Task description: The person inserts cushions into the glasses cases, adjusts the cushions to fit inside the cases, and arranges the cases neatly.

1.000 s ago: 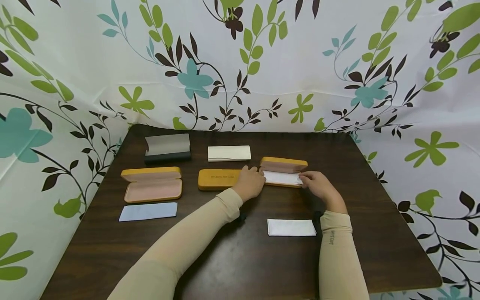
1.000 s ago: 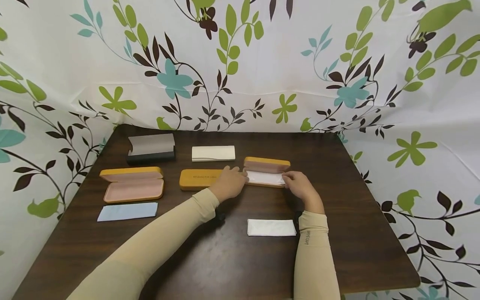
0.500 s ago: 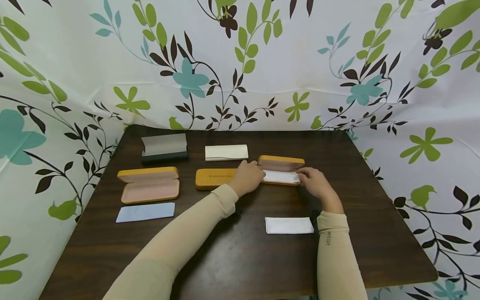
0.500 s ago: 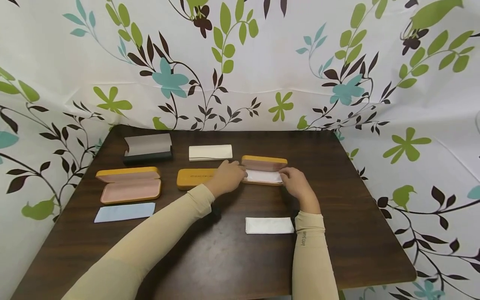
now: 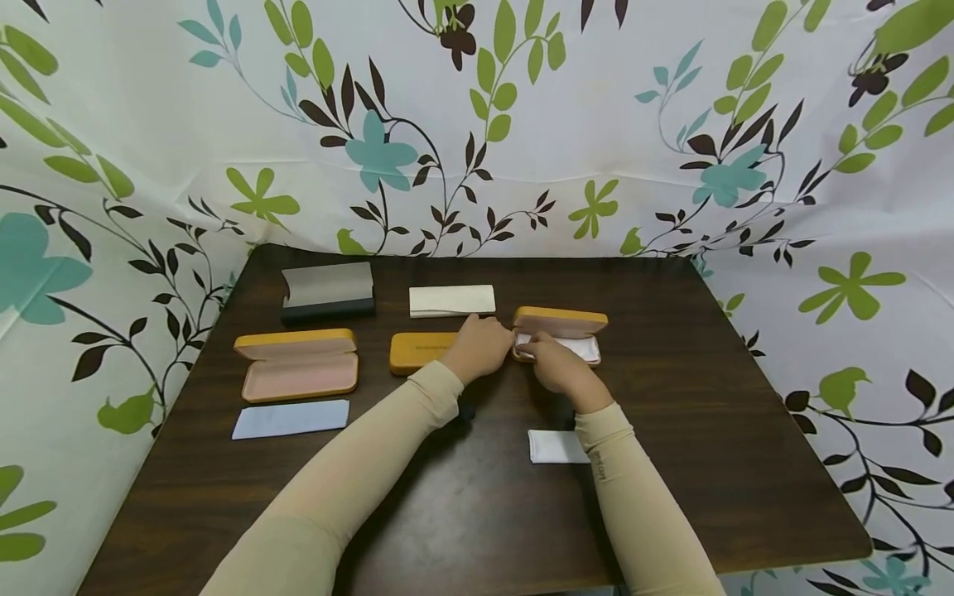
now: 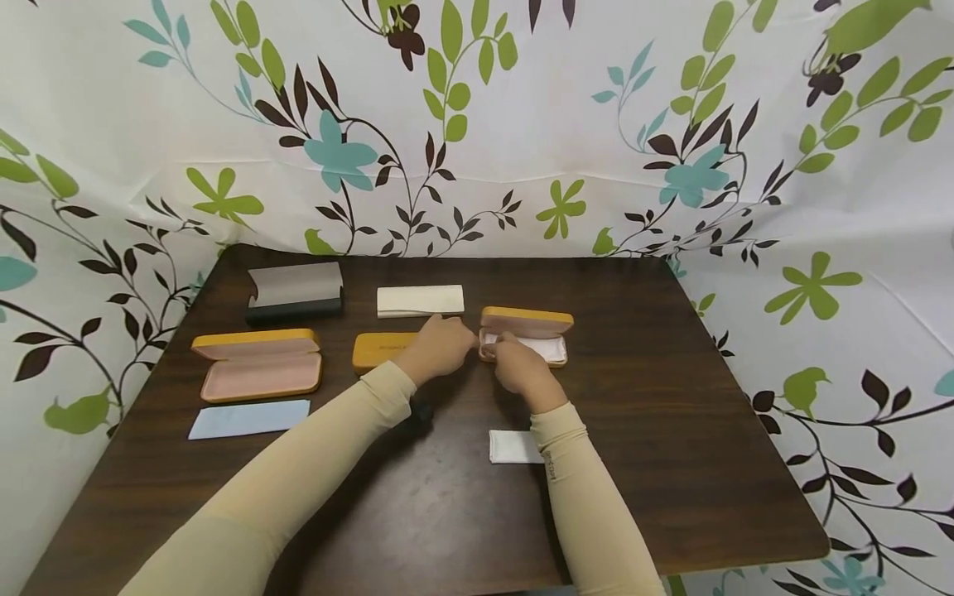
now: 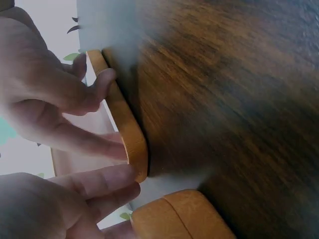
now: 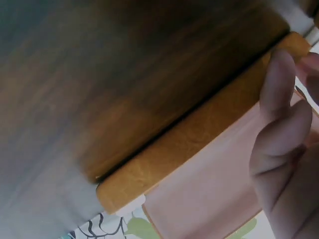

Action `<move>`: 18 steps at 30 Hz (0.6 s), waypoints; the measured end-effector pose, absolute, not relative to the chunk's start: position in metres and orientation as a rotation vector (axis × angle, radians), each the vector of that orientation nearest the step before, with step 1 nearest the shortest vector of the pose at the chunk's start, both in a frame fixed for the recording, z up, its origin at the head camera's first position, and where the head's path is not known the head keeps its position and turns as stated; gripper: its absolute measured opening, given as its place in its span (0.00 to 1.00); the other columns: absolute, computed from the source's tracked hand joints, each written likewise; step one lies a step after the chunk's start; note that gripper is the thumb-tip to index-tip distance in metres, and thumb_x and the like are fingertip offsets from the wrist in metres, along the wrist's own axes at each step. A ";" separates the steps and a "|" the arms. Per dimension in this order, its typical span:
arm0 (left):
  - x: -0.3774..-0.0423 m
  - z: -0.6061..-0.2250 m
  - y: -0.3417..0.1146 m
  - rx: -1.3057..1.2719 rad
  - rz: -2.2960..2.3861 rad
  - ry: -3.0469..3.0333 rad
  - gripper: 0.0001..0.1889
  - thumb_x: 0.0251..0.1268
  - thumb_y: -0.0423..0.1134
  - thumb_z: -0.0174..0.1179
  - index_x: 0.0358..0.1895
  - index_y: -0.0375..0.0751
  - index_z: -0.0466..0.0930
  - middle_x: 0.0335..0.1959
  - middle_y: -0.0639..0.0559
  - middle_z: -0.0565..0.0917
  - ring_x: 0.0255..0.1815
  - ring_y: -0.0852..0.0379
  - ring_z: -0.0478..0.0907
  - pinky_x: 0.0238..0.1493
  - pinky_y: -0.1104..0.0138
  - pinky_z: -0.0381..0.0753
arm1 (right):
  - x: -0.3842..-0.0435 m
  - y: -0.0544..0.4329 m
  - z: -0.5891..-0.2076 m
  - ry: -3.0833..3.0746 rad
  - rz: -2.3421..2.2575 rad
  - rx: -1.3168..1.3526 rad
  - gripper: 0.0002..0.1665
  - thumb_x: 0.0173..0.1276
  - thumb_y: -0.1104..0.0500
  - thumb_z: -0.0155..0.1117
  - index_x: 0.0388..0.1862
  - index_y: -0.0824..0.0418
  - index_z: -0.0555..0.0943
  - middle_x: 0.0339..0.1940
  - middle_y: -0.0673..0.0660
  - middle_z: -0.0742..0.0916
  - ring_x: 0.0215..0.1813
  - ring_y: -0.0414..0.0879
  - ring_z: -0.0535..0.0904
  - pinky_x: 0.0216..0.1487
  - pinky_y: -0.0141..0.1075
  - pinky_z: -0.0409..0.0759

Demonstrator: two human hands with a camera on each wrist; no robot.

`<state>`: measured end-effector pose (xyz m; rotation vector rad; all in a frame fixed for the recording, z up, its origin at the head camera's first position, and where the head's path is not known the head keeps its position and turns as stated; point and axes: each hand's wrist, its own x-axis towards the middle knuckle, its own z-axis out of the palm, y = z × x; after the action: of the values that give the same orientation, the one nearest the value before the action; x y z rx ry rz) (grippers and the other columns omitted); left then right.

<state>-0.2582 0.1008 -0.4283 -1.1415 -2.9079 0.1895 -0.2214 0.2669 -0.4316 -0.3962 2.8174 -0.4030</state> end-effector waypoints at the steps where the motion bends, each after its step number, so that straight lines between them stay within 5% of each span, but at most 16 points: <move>1: -0.258 -0.428 0.100 -1.142 0.180 -2.908 0.15 0.82 0.42 0.48 0.45 0.49 0.87 0.41 0.52 0.89 0.46 0.53 0.83 0.52 0.52 0.80 | -0.222 0.265 -0.432 2.820 -0.375 -0.364 0.30 0.72 0.75 0.47 0.70 0.62 0.77 0.59 0.64 0.78 0.54 0.55 0.79 0.57 0.48 0.79; 6: -0.258 -0.426 0.098 -1.151 0.149 -2.921 0.14 0.81 0.41 0.49 0.43 0.49 0.87 0.41 0.52 0.89 0.47 0.52 0.82 0.52 0.52 0.79 | -0.223 0.259 -0.437 2.868 -0.243 -0.313 0.27 0.72 0.73 0.50 0.66 0.60 0.81 0.59 0.60 0.79 0.52 0.53 0.81 0.52 0.47 0.82; 18: -0.261 -0.431 0.090 -1.161 0.072 -2.952 0.11 0.77 0.38 0.54 0.43 0.51 0.88 0.43 0.53 0.89 0.49 0.52 0.80 0.54 0.50 0.76 | -0.223 0.251 -0.432 2.845 -0.429 -0.385 0.27 0.70 0.76 0.47 0.66 0.70 0.77 0.67 0.69 0.75 0.66 0.61 0.76 0.67 0.51 0.74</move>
<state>-0.2612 0.0904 -0.4313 -1.1607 -2.9523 0.0715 -0.2231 0.2510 -0.4318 -0.3850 2.8451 -0.4294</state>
